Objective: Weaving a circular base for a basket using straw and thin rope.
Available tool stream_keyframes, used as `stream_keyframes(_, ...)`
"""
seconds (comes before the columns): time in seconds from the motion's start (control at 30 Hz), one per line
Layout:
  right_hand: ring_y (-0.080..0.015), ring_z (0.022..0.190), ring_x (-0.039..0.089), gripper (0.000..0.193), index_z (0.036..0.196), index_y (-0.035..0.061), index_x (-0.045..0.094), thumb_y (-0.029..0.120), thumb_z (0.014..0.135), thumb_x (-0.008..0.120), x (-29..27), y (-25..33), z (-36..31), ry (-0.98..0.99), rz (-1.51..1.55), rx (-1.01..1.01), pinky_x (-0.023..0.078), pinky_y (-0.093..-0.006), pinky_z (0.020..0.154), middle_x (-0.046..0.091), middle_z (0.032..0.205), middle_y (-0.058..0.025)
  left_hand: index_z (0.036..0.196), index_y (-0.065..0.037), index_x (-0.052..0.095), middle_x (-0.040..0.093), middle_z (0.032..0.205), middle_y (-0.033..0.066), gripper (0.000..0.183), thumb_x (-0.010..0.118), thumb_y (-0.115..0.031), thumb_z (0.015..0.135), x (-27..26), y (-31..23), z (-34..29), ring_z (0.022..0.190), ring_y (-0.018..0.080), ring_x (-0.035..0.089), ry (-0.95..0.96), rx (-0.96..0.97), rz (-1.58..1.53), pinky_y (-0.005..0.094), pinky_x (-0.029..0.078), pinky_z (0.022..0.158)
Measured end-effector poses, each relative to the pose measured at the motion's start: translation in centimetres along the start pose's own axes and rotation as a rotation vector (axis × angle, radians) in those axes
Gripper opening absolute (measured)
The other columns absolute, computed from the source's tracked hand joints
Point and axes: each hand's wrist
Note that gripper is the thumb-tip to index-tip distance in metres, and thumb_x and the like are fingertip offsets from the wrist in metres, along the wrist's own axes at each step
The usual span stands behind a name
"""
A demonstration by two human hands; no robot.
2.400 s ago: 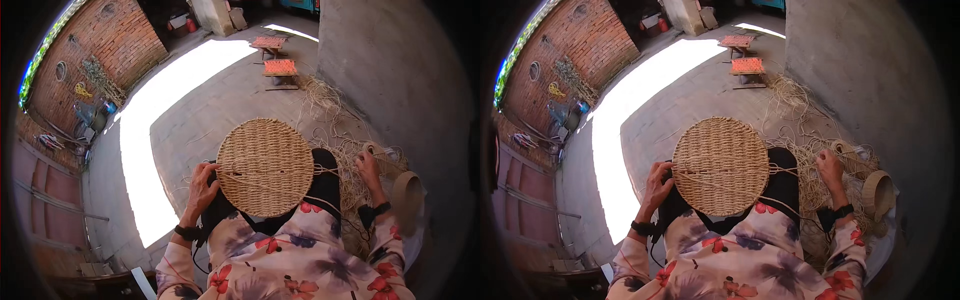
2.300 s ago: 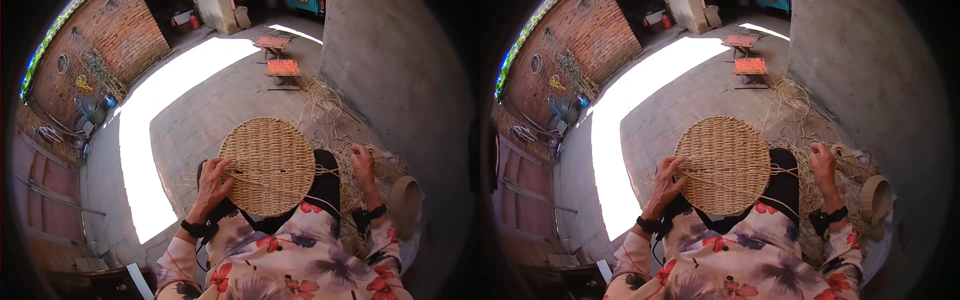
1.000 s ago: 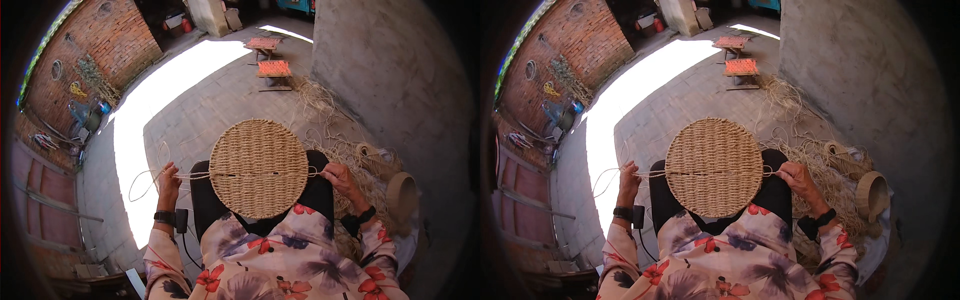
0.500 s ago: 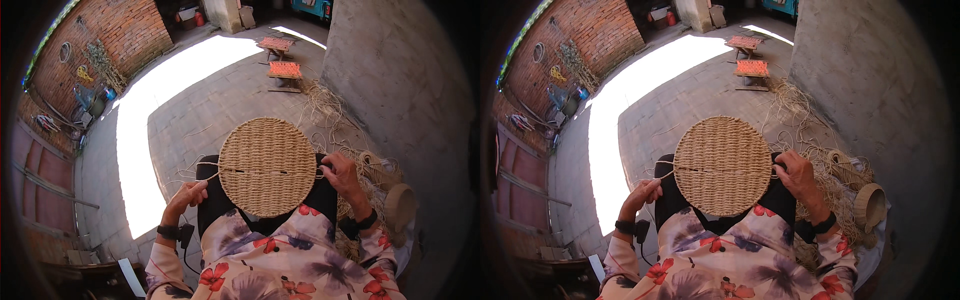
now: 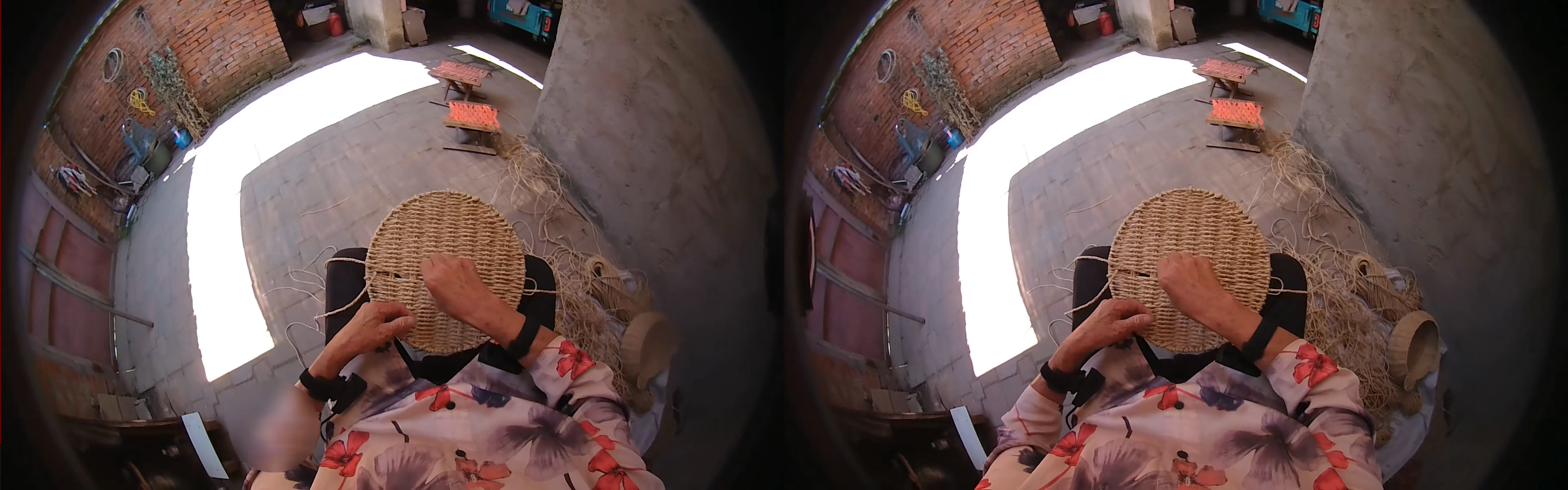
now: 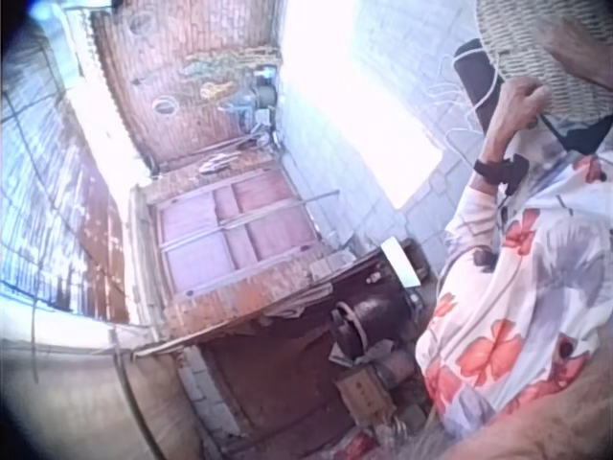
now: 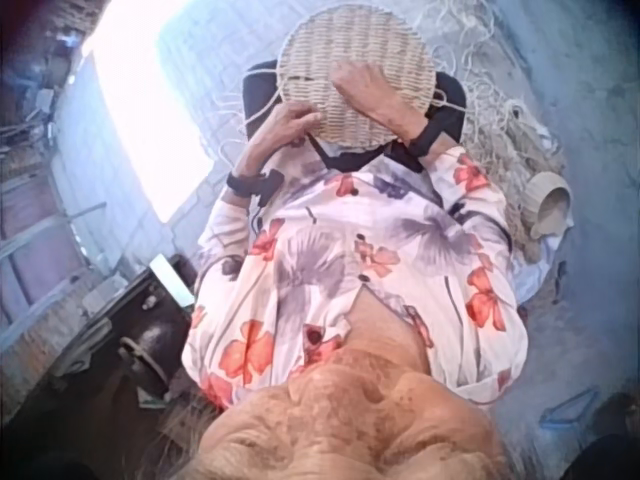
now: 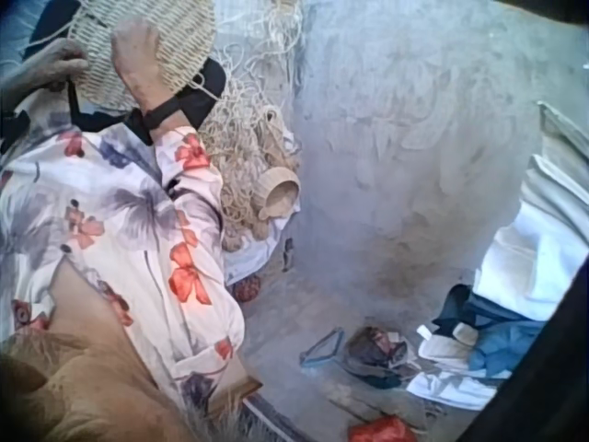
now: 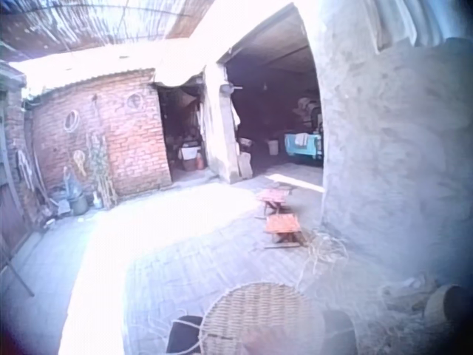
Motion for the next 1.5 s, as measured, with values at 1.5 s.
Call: stream_keyframes(1.5, -0.0244, 0.056, 0.057, 0.034, 0.079, 0.0005, 0.063, 0.031, 0.093, 0.065, -4.3, -1.4, -8.7, 0.331, 1.368, 0.473, 0.046, -0.0370, 0.056, 0.059, 0.065, -0.0106, 0.091, -0.007, 0.067, 0.057, 0.070, -0.0034, 0.023, 0.060, -0.027, 0.100, 6.2, -0.5, 2.4, 0.058, 0.0049, 0.045, 0.068, 0.182, -0.204, 0.0226, 0.034, 0.049)
Point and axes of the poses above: each hand's wrist, its own z-axis towards the middle knuckle, its own x-axis out of the palm, y = z × x
